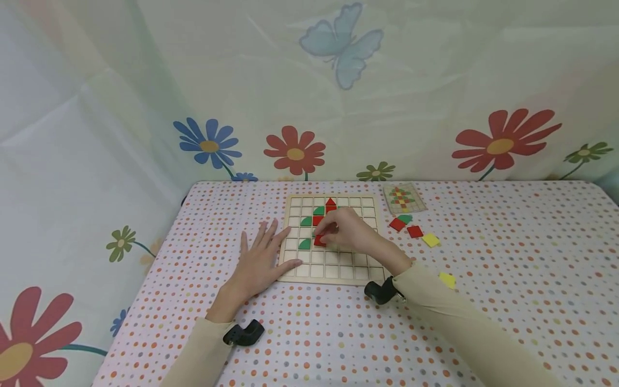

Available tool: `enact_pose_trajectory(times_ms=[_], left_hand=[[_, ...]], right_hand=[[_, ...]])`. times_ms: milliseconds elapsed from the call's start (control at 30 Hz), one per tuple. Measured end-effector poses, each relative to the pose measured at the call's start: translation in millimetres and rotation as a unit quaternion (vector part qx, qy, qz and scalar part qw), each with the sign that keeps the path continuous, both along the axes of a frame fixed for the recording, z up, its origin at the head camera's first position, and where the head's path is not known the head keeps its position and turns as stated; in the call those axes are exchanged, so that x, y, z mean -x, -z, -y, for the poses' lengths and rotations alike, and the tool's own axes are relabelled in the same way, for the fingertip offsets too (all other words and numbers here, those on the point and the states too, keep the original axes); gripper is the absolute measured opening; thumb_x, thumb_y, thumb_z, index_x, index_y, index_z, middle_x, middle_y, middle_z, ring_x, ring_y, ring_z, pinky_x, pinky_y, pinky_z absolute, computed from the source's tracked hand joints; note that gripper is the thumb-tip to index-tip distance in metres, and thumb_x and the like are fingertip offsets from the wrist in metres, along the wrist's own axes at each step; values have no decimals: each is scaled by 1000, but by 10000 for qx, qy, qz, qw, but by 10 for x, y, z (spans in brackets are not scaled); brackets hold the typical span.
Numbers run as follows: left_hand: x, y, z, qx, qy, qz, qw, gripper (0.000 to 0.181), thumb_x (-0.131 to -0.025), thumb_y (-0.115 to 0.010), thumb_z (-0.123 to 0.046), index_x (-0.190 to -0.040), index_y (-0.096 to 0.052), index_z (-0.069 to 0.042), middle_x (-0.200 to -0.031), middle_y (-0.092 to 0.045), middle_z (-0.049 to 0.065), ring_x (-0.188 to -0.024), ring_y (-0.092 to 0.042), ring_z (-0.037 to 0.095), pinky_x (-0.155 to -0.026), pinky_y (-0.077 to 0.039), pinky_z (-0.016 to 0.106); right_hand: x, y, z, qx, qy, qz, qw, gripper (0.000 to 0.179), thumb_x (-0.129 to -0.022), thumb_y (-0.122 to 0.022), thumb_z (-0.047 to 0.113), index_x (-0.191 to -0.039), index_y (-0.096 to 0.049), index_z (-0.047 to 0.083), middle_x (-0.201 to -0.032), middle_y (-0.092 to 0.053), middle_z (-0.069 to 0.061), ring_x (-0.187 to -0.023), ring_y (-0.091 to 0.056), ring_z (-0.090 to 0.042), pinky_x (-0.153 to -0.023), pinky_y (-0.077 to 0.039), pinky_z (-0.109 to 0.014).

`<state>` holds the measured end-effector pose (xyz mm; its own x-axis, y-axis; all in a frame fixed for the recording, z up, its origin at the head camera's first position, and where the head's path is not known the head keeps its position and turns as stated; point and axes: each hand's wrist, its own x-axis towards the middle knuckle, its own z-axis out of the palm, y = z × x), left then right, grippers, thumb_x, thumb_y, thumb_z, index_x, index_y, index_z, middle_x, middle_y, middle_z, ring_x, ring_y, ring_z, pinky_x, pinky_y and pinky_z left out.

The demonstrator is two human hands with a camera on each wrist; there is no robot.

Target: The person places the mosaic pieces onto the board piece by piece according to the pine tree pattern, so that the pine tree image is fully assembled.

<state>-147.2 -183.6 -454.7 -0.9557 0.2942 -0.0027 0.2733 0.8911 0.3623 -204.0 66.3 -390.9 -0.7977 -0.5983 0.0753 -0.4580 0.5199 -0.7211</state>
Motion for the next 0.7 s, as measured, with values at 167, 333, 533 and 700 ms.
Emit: enact_pose_trajectory(times_ms=[167, 333, 533, 700], left_hand=[[3, 8, -6, 1, -13, 2, 10000, 89, -96, -56, -70, -166, -32, -22, -175, -13, 10, -162, -2, 34, -120, 8, 73], [3, 11, -11, -28, 5, 19, 10000, 89, -96, -56, -71, -166, -32, -22, -175, -13, 9, -162, -2, 34, -120, 7, 73], [0, 1, -14, -48, -16, 26, 10000, 89, -95, -57, -71, -166, -33, -22, -175, -13, 10, -162, -2, 34, -120, 8, 73], [2, -7, -6, -8, -24, 69, 10000, 89, -96, -57, -71, -166, -32, -23, -175, -12, 9, -162, -1, 34, -120, 8, 73]], right_hand=[[-17, 55, 80, -109, 125, 115, 9998, 12, -90, -76, -7, -99, -81, 0, -97, -78, -8, -87, -70, -19, -78, -59, -32], [-32, 64, 117, -381, 197, 112, 9990, 12, -91, -78, -4, -101, -82, 1, -96, -78, -7, -85, -69, -16, -76, -59, -30], [-45, 43, 126, -562, 305, 213, 9977, 15, -91, -77, -4, -104, -83, 1, -97, -79, -7, -87, -69, -17, -75, -59, -28], [-55, 38, 171, -648, 317, 37, 9974, 16, -91, -77, -6, -105, -82, -2, -101, -80, -11, -97, -72, -23, -78, -59, -29]])
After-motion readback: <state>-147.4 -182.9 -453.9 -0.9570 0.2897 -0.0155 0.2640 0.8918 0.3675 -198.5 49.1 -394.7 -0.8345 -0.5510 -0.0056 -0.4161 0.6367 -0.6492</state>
